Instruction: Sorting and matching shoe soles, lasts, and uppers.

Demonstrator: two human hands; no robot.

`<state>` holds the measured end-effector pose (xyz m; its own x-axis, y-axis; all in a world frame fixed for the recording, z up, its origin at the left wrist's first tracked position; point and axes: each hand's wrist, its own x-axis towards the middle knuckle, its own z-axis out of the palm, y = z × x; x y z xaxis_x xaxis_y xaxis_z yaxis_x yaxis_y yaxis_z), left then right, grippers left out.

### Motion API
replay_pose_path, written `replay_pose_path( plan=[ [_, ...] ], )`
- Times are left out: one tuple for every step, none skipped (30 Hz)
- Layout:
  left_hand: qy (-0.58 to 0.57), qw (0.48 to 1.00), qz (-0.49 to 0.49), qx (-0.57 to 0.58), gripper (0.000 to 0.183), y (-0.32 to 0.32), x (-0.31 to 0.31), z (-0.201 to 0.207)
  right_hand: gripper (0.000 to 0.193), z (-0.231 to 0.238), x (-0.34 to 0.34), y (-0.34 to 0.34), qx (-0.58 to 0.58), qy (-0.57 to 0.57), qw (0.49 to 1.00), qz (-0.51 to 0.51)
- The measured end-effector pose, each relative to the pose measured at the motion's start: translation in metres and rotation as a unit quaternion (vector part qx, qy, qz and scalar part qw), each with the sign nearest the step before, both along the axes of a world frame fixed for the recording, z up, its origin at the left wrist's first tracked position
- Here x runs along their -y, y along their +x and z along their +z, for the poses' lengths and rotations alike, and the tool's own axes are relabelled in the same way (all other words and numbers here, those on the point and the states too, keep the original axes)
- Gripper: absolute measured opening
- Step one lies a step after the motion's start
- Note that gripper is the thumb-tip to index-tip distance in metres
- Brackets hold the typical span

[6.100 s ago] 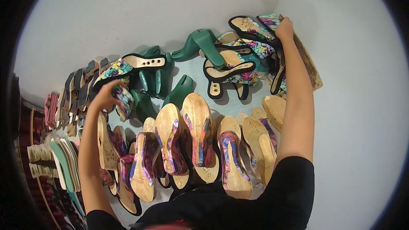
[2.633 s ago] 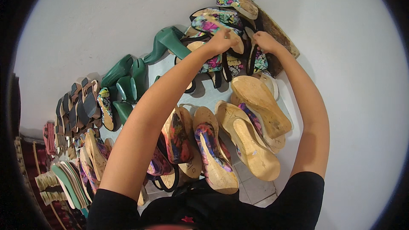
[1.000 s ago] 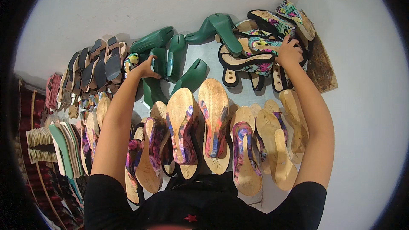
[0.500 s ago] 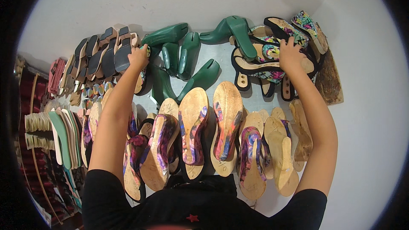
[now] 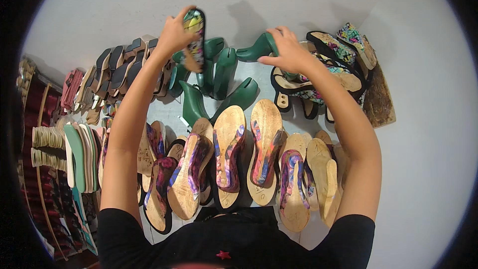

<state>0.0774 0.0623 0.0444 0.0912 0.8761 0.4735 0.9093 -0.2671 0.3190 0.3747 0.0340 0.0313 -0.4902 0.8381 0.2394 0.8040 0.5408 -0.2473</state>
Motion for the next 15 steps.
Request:
replay_pose_path(
  plan=[
    [0.047,0.995,-0.059,0.063,0.065,0.010,0.004,0.009,0.088,0.007,0.004,-0.010,-0.040,-0.044,0.998,0.005],
    [0.030,0.989,-0.076,0.122,0.068,0.021,0.003,0.013,0.088,0.009,0.007,-0.018,-0.040,-0.040,0.998,0.006],
    [-0.026,0.968,-0.112,0.224,0.071,0.041,0.009,0.019,0.088,0.009,0.010,-0.019,-0.081,-0.035,0.996,0.008],
    [-0.080,0.933,-0.145,0.321,0.075,0.059,0.018,0.027,0.088,0.008,0.012,-0.019,-0.123,-0.029,0.992,0.013],
    [-0.079,0.916,-0.153,0.362,0.076,0.078,0.021,0.026,0.088,0.002,0.010,-0.016,-0.135,0.006,0.991,0.022],
    [-0.076,0.900,-0.154,0.401,0.078,0.089,0.024,0.024,0.081,0.014,0.018,-0.019,-0.140,0.007,0.989,0.050],
    [-0.078,0.888,-0.165,0.422,0.081,0.100,0.031,0.027,0.077,0.016,0.020,-0.013,-0.144,-0.028,0.989,0.013],
    [-0.046,0.901,-0.167,0.397,0.081,0.108,0.032,0.025,0.073,0.018,0.021,-0.003,-0.148,-0.064,0.987,-0.023],
    [-0.116,0.866,-0.192,0.447,0.080,0.118,0.032,0.024,0.066,0.020,0.024,0.010,-0.145,-0.045,0.987,-0.045],
    [-0.185,0.823,-0.216,0.493,0.080,0.126,0.033,0.024,0.061,0.016,0.020,0.032,-0.124,0.021,0.991,-0.036],
    [-0.238,0.839,-0.209,0.442,0.071,0.132,0.041,0.030,0.056,0.016,0.017,0.057,-0.074,0.049,0.994,-0.064],
    [-0.235,0.841,-0.205,0.443,0.071,0.129,0.043,0.035,0.054,0.010,0.013,0.082,-0.048,0.065,0.990,-0.115],
    [-0.264,0.857,-0.239,0.372,0.065,0.122,0.044,0.037,0.054,0.011,0.014,0.096,-0.046,0.063,0.982,-0.172],
    [-0.293,0.867,-0.272,0.298,0.059,0.115,0.046,0.037,0.056,0.009,0.012,0.120,0.014,0.094,0.970,-0.226],
    [-0.277,0.881,-0.265,0.277,0.050,0.106,0.048,0.035,0.056,0.008,0.008,0.141,0.068,0.092,0.953,-0.282]
  ],
)
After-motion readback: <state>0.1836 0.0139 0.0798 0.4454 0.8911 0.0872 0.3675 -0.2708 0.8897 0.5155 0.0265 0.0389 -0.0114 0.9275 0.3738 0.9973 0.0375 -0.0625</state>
